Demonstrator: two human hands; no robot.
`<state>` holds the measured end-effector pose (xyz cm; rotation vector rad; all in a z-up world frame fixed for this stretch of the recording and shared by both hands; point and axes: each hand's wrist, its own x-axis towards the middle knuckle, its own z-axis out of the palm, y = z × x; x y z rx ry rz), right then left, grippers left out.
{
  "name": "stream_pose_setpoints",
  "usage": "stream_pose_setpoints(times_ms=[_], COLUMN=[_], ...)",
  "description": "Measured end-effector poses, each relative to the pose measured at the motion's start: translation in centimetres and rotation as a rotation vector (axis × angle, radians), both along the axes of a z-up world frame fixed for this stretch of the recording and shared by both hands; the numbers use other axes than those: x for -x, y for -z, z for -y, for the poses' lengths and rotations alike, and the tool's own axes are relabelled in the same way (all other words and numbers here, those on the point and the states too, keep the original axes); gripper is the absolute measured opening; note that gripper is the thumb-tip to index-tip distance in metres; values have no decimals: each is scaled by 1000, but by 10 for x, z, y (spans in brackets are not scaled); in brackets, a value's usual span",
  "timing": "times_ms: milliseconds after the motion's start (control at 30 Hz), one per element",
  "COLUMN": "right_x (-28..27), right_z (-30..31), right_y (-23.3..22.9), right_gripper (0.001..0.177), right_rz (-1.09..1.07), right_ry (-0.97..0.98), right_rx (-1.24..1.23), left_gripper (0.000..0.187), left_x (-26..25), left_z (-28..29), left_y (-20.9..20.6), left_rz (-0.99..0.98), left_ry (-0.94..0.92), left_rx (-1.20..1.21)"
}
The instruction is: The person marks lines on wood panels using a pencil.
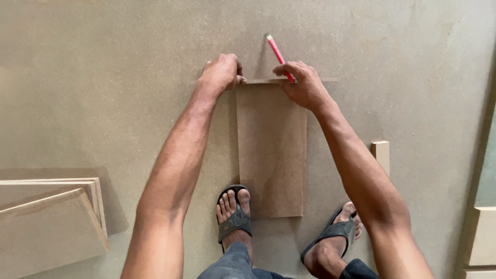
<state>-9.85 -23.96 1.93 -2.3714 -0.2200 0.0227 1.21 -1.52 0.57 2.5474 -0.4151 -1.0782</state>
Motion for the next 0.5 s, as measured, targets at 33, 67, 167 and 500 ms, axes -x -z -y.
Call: stream_pose_setpoints(times_ms=[33, 67, 167, 500], right_x=[1, 3, 10, 43], right_z=[-2, -4, -6, -20], right_y=[-4, -9, -32, -62], right_gripper=[41, 39, 33, 14], right_rz=[88, 122, 195, 274], right_ry=[-32, -33, -43, -187], right_rx=[2, -26, -69, -34], left_gripper=[26, 27, 22, 25], left_x=[-4, -6, -11, -16], left_z=[1, 1, 4, 1], left_y=[3, 7, 14, 23], left_rz=[32, 59, -18, 11], left_ry=[42, 79, 60, 88], left_rx=[-15, -30, -56, -62])
